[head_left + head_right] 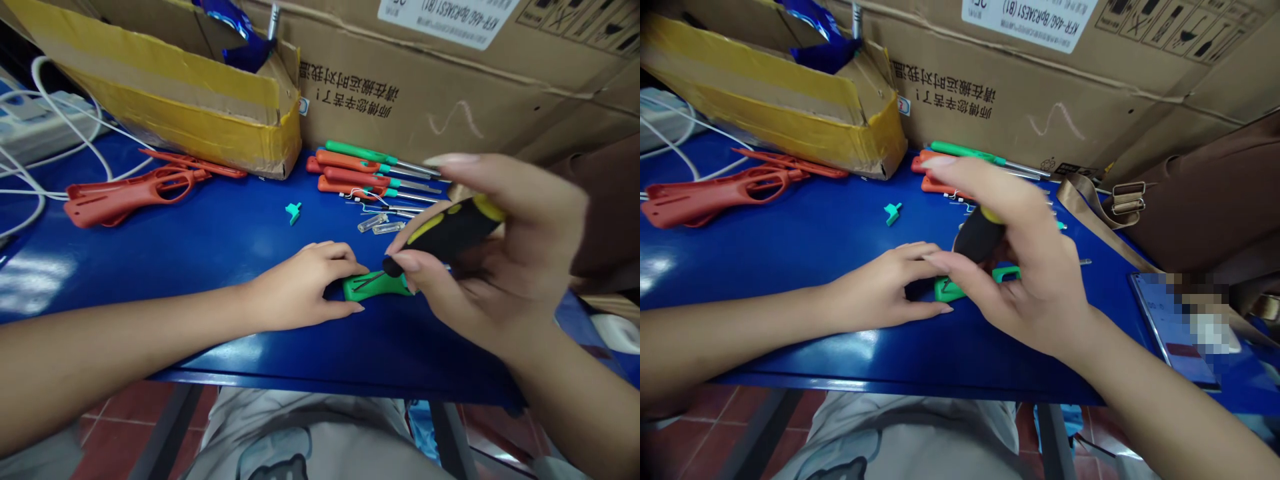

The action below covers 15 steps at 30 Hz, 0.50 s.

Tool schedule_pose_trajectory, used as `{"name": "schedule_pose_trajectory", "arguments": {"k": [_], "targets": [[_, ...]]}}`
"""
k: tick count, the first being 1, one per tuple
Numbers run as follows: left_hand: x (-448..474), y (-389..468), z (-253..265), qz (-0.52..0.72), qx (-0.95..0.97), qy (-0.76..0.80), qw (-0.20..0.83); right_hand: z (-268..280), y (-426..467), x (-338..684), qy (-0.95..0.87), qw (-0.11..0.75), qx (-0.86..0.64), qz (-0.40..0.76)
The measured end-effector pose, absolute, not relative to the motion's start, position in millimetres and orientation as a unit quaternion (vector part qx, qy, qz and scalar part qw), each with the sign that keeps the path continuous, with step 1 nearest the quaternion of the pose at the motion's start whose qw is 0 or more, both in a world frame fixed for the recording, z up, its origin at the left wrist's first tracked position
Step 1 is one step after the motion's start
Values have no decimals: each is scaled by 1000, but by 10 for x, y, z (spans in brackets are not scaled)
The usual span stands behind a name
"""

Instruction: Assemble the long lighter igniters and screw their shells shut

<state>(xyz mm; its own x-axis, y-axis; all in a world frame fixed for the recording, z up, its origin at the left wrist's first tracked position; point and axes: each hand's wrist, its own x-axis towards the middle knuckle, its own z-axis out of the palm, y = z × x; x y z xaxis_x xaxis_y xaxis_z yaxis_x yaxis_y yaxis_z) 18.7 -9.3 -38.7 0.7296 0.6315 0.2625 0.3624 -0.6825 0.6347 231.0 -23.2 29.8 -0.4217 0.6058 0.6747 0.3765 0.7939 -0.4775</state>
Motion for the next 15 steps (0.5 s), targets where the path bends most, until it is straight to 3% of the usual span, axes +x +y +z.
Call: {"name": "schedule_pose_trajectory", "arguments": {"k": [4, 15], "targets": [[152, -95, -399, 248, 891, 265, 273, 356, -208, 2264, -864, 404, -293, 69], [117, -74, -395, 251, 884, 264, 292, 222, -234, 2294, -813, 483, -324, -7]]}}
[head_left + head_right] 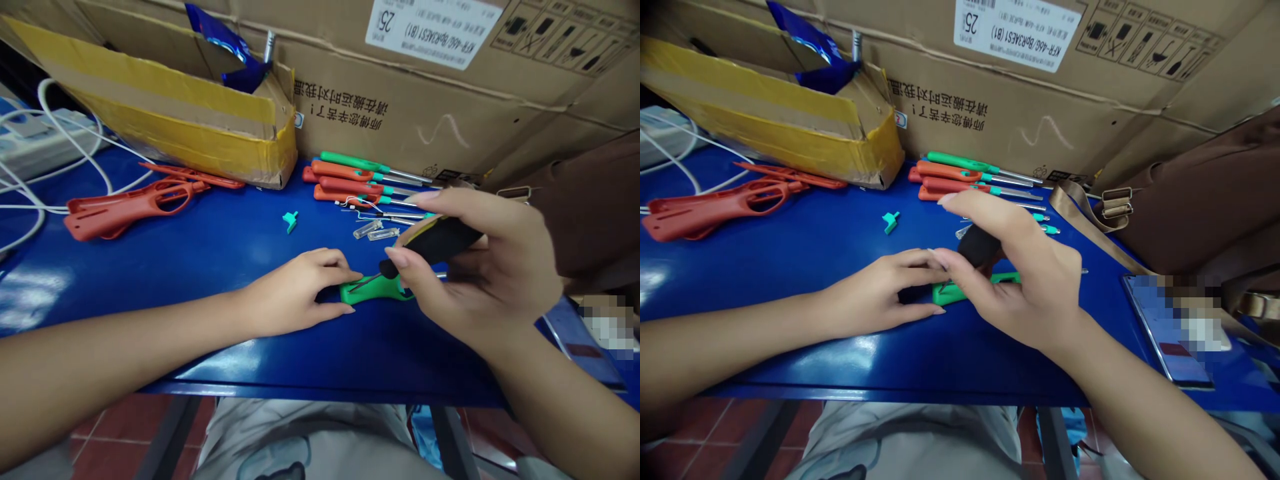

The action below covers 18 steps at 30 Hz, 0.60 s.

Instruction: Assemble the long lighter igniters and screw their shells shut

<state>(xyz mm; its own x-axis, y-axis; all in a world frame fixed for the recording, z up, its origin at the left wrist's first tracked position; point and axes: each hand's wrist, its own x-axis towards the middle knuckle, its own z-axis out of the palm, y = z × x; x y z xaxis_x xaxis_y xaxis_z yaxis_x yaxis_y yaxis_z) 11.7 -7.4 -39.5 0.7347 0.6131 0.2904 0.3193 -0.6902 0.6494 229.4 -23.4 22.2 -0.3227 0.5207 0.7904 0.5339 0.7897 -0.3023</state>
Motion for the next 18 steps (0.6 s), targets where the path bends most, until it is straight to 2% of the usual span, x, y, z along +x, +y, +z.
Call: {"name": "schedule_pose_trajectory", "arguments": {"k": [18], "targets": [[126, -64, -411, 259, 879, 261, 302, 168, -229, 2369, -812, 494, -312, 6]]}}
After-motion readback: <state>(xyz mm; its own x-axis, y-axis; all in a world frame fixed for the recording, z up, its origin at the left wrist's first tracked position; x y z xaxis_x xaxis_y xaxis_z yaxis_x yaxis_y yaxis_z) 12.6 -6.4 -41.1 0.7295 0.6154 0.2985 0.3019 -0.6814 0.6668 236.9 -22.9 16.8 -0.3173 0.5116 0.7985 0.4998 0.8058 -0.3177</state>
